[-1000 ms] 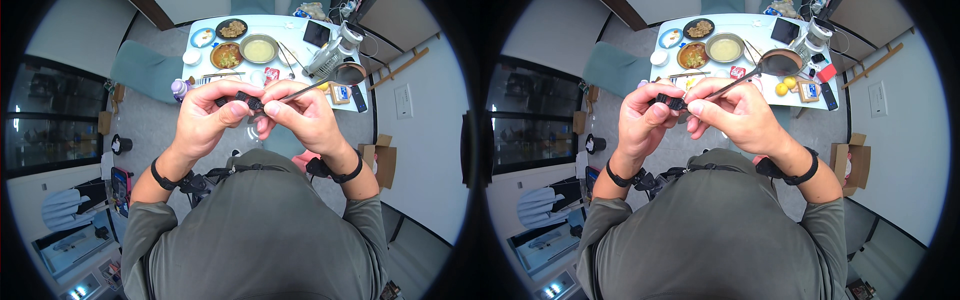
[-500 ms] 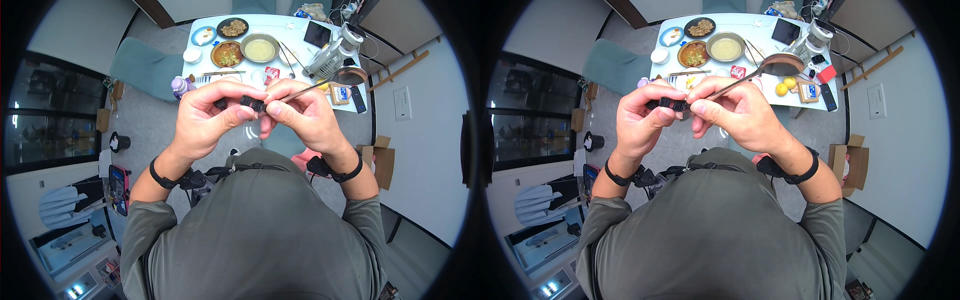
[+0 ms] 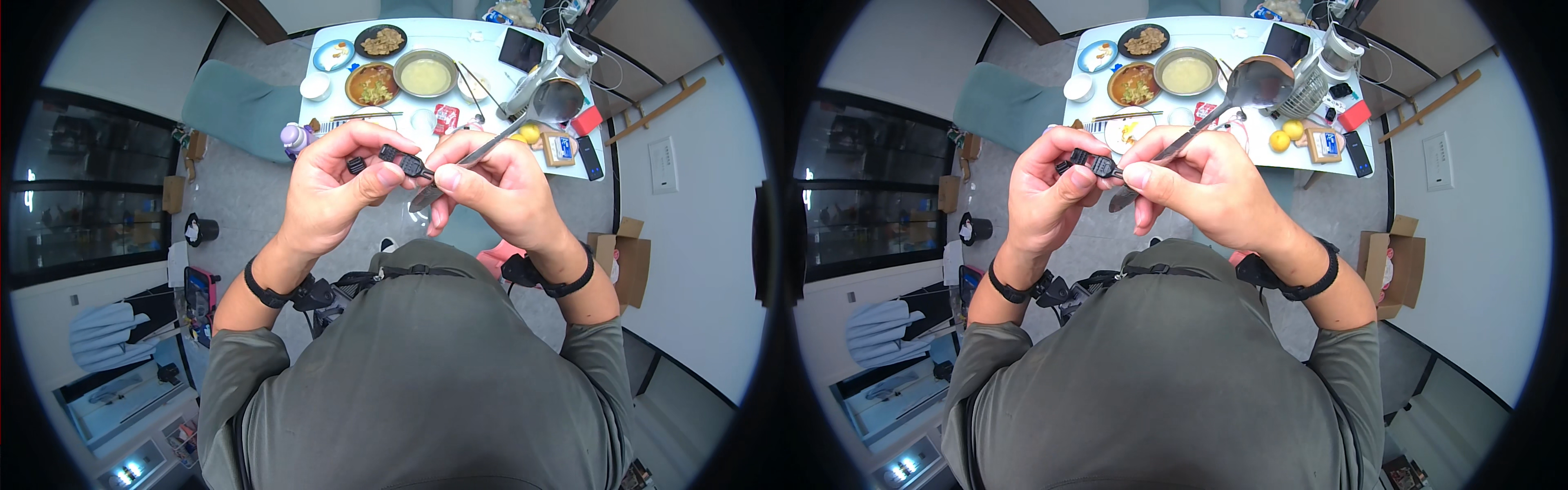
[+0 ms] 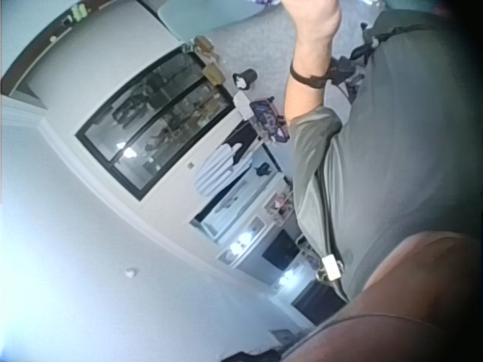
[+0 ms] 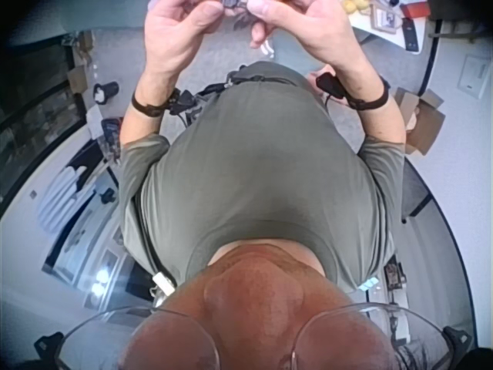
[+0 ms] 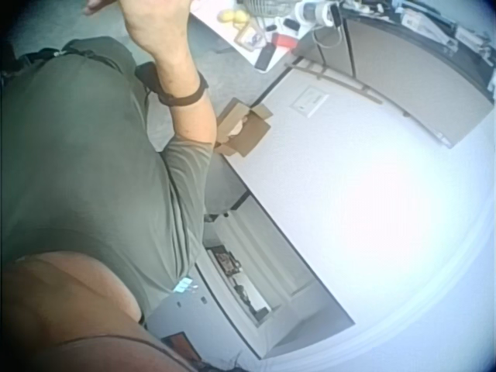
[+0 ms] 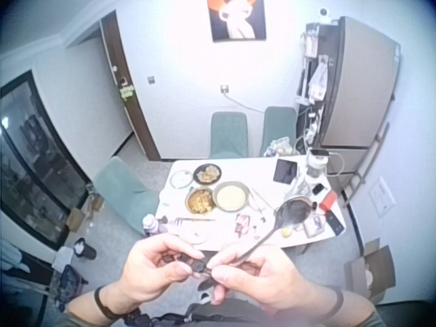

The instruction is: The person detaches a black strap from a pink sun hat, removes a small plastic component from the strap using a metal spoon as a lever, and then reattaches the component to the strap.

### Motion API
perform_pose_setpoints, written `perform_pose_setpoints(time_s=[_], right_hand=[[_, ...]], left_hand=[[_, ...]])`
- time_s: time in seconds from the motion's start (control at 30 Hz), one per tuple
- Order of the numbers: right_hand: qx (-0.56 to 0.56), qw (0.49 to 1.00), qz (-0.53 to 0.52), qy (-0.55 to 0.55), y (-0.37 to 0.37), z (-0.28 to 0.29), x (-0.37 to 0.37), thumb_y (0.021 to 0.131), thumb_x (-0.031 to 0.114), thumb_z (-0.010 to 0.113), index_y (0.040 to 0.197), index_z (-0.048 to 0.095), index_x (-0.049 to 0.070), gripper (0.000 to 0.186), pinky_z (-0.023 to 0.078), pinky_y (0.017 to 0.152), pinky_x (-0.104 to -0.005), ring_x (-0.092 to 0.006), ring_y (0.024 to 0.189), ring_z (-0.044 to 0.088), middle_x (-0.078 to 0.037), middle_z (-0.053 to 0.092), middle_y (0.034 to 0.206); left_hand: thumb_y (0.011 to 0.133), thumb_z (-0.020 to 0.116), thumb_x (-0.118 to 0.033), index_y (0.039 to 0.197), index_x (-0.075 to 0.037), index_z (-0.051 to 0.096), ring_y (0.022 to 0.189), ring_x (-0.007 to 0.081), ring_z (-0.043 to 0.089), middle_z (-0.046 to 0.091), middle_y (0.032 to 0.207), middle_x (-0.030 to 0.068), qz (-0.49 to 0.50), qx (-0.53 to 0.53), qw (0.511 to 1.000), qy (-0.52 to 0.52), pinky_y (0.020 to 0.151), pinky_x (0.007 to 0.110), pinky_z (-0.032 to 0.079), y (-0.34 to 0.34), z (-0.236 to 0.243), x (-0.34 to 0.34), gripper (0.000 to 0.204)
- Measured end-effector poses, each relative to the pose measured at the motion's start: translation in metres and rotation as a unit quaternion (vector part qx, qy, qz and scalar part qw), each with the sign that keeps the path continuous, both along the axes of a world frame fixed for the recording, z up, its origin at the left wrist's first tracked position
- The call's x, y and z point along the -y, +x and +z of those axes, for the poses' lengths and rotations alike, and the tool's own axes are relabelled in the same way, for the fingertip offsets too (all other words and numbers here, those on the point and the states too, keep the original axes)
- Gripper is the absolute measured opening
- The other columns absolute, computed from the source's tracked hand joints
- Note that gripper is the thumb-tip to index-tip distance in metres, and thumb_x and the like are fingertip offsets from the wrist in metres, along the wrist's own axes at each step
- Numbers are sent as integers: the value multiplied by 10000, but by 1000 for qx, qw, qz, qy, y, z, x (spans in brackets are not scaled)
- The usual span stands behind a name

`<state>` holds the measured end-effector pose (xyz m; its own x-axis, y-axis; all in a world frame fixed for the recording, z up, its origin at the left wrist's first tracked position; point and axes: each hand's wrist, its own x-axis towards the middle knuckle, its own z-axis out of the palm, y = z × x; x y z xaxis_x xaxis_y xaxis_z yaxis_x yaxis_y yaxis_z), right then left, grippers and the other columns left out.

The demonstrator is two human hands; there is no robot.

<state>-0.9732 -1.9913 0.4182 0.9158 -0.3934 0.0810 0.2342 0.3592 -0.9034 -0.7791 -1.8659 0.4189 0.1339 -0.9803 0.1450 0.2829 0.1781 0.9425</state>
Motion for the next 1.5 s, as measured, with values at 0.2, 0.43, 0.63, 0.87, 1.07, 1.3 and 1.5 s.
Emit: perform_pose_setpoints(time_s=[0.2,0.43,0.63,0.87,1.07,1.3,1.5], right_hand=[[-28,999,38,9,0,-10,10,1010,167,653,1113,651,-51,241,597,706,-306,-148,758,698,-89,684,880],[-67,996,46,-25,5,-34,38,1018,171,637,1127,647,-53,250,602,710,-310,-156,780,701,-86,677,877],[-444,853,-82,-262,-14,-205,152,1005,210,627,1032,631,-91,302,573,523,-323,-173,551,672,-100,684,705],[-636,735,32,-233,-52,-387,216,956,122,601,779,695,-96,296,578,461,-383,-258,509,693,-176,708,681],[-667,723,41,-177,-29,-465,244,936,99,621,772,694,-108,274,581,466,-382,-267,508,689,-183,714,690],[-651,729,-8,-211,-15,-485,263,959,207,669,785,700,-102,355,596,534,-381,-287,522,697,-170,708,670],[-624,633,-39,-456,4,-436,248,877,69,592,996,770,-5,227,578,879,-458,-378,1045,718,-248,732,1076]], left_hand=[[916,768,-87,1125,11,696,746,67,591,686,985,33,72,178,981,-24,624,212,452,-3,3,3,242],[838,789,-23,1075,-20,727,576,48,395,652,852,32,141,435,879,-132,529,219,325,-6,4,21,246],[863,733,12,1062,3,723,596,36,362,630,903,10,156,444,882,-9,536,215,262,3,2,12,199],[901,689,13,1072,24,698,640,36,371,541,809,-14,170,422,886,91,578,204,321,24,-21,6,172],[864,719,17,1049,9,709,597,45,328,461,723,-29,224,382,885,146,555,229,269,26,-48,-3,186],[906,690,7,1073,20,694,633,32,369,466,744,-27,234,349,875,240,637,198,434,27,-61,-9,167],[934,678,-20,1086,12,691,645,29,399,461,741,-43,231,339,870,273,680,209,491,32,-71,-6,157]])
